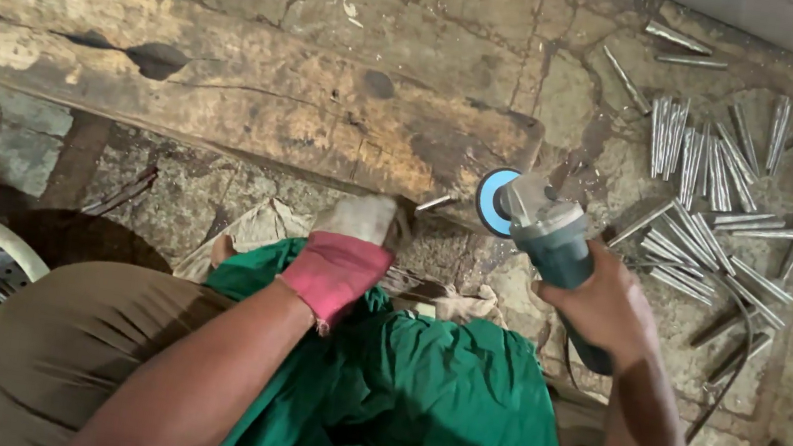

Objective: Grinding small metal brackets or parts with an angle grinder.

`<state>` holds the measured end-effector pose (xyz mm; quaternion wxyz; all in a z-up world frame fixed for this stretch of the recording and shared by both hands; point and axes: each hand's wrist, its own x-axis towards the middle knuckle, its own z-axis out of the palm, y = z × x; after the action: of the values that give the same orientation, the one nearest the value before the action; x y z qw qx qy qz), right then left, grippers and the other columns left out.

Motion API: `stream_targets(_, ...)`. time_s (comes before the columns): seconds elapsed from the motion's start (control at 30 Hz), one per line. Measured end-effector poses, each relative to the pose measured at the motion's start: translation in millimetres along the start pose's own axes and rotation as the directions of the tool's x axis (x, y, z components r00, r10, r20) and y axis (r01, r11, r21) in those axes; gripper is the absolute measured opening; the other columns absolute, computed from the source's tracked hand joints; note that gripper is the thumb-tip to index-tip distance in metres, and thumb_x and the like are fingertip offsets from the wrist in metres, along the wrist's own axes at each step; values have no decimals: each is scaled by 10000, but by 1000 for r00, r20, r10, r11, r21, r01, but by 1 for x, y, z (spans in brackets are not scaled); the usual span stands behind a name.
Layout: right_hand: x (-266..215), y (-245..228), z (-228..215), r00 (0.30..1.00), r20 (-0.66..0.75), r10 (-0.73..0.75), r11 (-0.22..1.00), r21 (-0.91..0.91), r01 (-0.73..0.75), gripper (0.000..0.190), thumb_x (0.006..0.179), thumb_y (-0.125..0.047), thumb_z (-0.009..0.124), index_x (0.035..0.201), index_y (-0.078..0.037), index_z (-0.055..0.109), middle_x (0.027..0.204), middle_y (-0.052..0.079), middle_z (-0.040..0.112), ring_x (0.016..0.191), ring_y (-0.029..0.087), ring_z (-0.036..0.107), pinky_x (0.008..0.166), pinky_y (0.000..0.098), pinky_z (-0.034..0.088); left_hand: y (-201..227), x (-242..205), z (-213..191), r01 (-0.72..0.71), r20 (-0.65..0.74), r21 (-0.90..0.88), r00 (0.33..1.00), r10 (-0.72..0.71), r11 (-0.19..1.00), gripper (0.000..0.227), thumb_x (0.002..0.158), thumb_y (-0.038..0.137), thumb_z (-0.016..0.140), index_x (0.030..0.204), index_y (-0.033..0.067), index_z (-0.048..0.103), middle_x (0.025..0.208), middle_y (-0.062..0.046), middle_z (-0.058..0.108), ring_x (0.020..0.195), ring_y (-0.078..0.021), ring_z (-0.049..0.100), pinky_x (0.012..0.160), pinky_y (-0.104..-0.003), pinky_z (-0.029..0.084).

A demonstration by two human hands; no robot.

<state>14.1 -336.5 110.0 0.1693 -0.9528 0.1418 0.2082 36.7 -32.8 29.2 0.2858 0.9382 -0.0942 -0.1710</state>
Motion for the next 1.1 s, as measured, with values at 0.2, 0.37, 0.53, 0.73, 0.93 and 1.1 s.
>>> stream_targets(0.2, -2, 0, 0, 997, 67, -27, 998, 50, 23, 733, 613, -386, 867, 1244, -70, 671, 1077, 193, 758, 986, 330, 742, 897, 442, 561, 1, -11, -5, -83, -75, 296, 991, 110, 951, 185, 820, 217, 631, 943, 118, 726, 926, -154, 737, 875, -369, 727, 716, -511, 588)
stream_targets(0.37, -7, -12, -1, 989, 145, -39, 994, 109, 24, 686, 607, -354, 844, 1236, -125, 696, 1017, 158, 781, 898, 303, 769, 850, 417, 577, -5, 1, 7, -45, -16, 377, 998, 55, 925, 197, 857, 244, 619, 980, 120, 712, 950, -146, 726, 898, -361, 728, 706, -516, 595)
stream_targets(0.53, -5, -5, 3, 976, 189, -108, 992, 92, 92, 652, 611, -333, 854, 1198, -88, 708, 965, 146, 790, 840, 282, 770, 807, 402, 582, -9, -5, 4, -127, -21, 399, 989, 148, 908, 183, 857, 205, 606, 997, 119, 689, 925, -146, 722, 866, -348, 735, 698, -496, 599)
stream_targets(0.73, -9, -19, -1, 976, 216, -3, 1000, 6, 2, 699, 636, -374, 843, 1268, -126, 675, 976, 155, 789, 858, 301, 771, 802, 417, 590, -5, -10, 0, -133, -91, 353, 980, 176, 926, 183, 867, 209, 584, 990, 118, 685, 919, -149, 711, 854, -359, 722, 696, -509, 584)
stream_targets(0.93, -2, -3, 9, 983, 181, -3, 997, -72, 16, 775, 597, -436, 856, 1286, -141, 657, 1040, 124, 775, 910, 285, 760, 822, 424, 584, -49, -7, 58, -237, -293, 527, 851, 436, 816, 218, 797, 248, 508, 868, 147, 687, 745, -109, 668, 671, -288, 670, 605, -435, 557)
stream_targets(1.1, 0, 3, 12, 985, 169, -35, 999, -22, 40, 775, 580, -437, 835, 1262, -106, 675, 1039, 152, 780, 921, 288, 766, 850, 428, 589, -23, -21, 33, -210, -294, 389, 895, 337, 897, 183, 808, 216, 548, 882, 133, 693, 781, -124, 689, 716, -326, 688, 618, -470, 559)
